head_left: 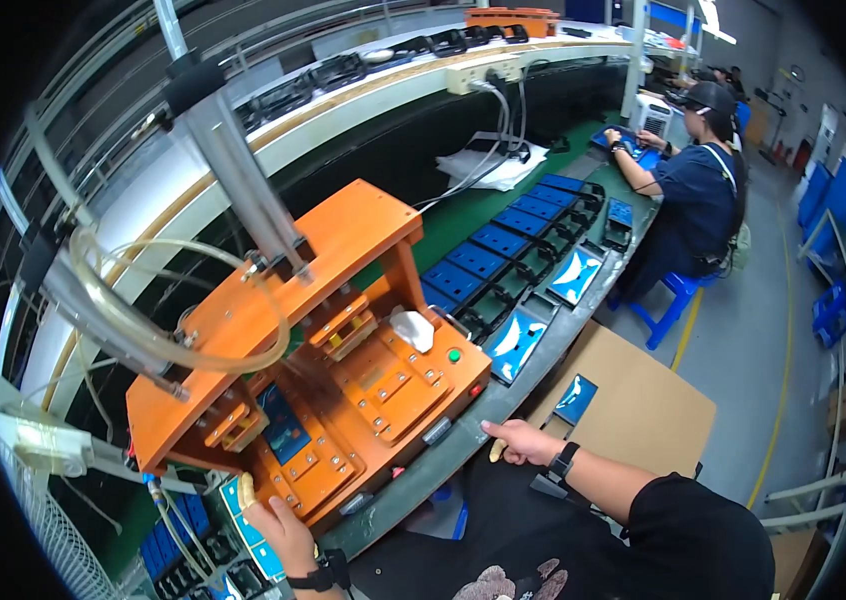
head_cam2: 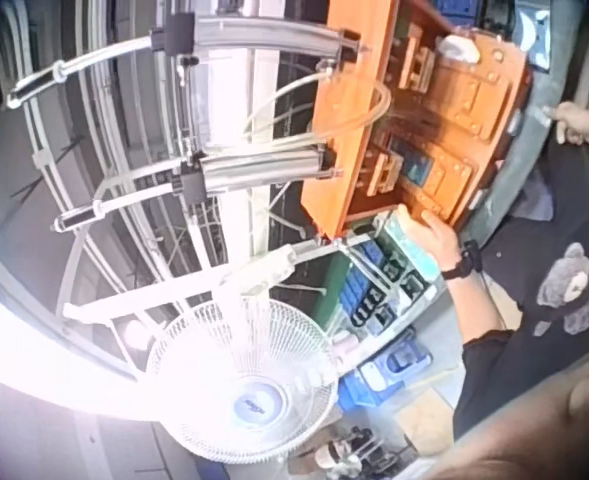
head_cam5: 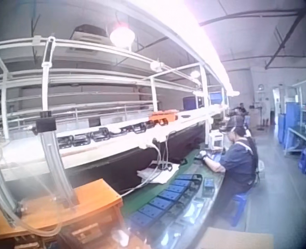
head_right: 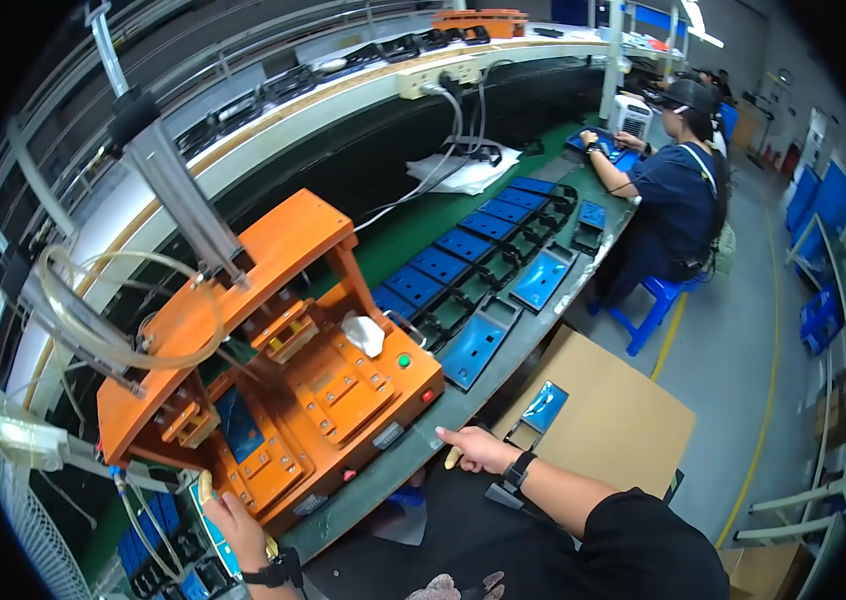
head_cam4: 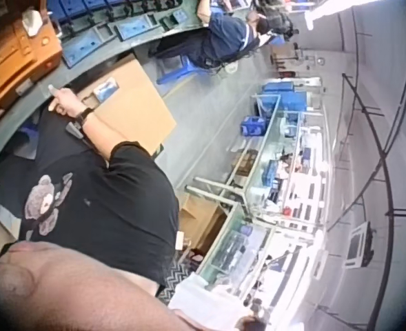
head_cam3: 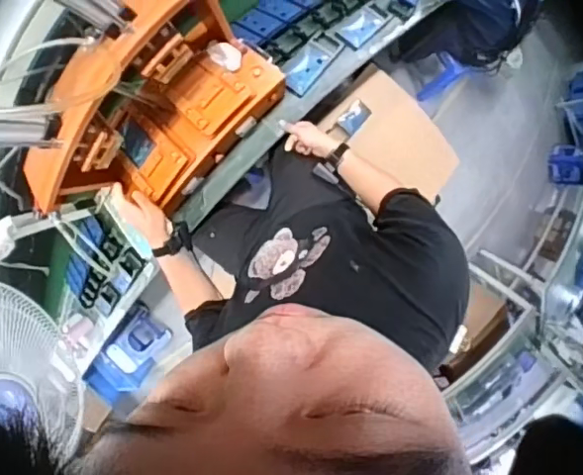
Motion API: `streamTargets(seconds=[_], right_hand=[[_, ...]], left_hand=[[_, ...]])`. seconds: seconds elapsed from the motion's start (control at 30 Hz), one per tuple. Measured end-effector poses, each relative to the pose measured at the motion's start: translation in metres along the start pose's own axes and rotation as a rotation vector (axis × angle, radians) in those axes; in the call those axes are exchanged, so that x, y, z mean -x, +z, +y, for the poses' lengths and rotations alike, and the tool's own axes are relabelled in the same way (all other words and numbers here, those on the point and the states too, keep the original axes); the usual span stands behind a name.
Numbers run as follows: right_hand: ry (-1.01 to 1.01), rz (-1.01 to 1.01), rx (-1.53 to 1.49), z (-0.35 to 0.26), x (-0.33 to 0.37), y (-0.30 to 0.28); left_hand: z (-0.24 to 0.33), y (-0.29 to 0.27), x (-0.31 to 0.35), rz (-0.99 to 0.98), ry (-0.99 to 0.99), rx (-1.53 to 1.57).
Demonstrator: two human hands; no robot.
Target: Operate a pneumatic press machine to assemble plastic and electronic components on a factory assembly line.
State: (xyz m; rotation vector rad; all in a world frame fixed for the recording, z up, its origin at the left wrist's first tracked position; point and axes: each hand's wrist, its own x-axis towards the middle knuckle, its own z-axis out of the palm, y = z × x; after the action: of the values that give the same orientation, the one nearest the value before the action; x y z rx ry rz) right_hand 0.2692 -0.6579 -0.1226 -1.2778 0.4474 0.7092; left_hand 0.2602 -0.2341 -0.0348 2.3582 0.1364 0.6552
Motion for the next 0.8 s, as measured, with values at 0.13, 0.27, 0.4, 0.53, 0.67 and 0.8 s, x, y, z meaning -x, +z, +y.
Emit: streamTargets(seconds=[0.13, 0.27, 0.4, 0.53, 0.67, 0.8], right_hand=[[-0.011, 0.001, -0.006, 0.001, -0.001, -0.002], [-0.031, -0.009, 0.048, 0.004, -0.004, -0.007], [0.013, -0.067, -0.046, 0.008, -0.01, -0.011], [0.026, -0.081, -0.056, 0.009, -0.014, -0.014], [0.055, -0.153, -0.133, 0.005, -0.014, -0.015], [0.057, -0.167, -0.241, 0.003, -0.011, -0.012]], left_hand=[[0.015, 0.001, -0.003, 0.008, -0.118, 0.073], [0.031, 0.008, -0.003, 0.029, 0.072, 0.17], [0.039, 0.01, -0.011, 0.061, 0.164, 0.109], [0.037, 0.009, -0.01, 0.18, 0.36, 0.033], [0.029, 0.014, -0.001, 0.084, 0.01, 0.246], [0.027, 0.015, -0.001, 0.124, 0.098, 0.128]])
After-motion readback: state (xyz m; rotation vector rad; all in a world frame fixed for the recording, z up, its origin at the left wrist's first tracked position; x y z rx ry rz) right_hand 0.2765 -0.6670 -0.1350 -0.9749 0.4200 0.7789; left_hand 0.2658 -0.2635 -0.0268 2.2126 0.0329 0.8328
